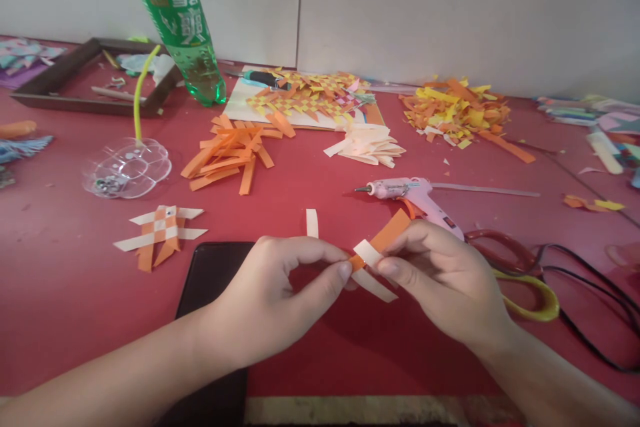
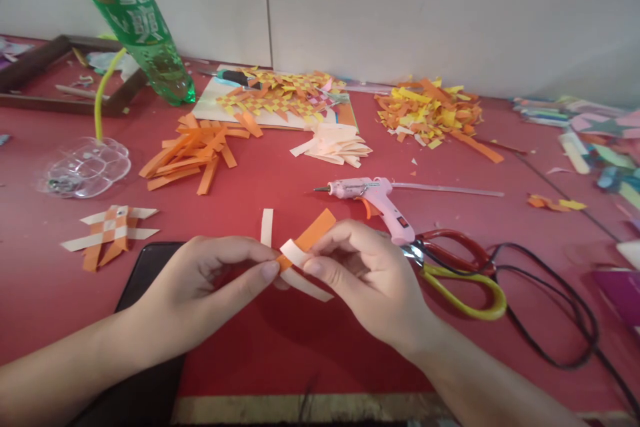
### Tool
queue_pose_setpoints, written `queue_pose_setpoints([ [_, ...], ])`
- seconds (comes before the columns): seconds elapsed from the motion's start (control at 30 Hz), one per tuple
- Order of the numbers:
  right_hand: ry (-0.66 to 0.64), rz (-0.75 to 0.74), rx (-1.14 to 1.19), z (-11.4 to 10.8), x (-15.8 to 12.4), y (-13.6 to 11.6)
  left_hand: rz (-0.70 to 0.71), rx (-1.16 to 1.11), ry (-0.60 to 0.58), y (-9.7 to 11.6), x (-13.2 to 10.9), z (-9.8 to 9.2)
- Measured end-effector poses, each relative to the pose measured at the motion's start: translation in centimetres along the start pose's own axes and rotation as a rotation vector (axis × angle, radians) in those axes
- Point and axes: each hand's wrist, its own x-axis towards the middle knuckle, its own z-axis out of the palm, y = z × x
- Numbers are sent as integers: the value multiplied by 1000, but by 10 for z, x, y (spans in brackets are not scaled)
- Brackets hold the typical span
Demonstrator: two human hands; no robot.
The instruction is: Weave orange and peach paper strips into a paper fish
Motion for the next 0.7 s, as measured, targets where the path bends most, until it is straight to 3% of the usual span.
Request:
queue_pose_setpoints([
  [0.7,-46,-63,-68,-2,-3,5,17,-58,4,1,-1,-1],
])
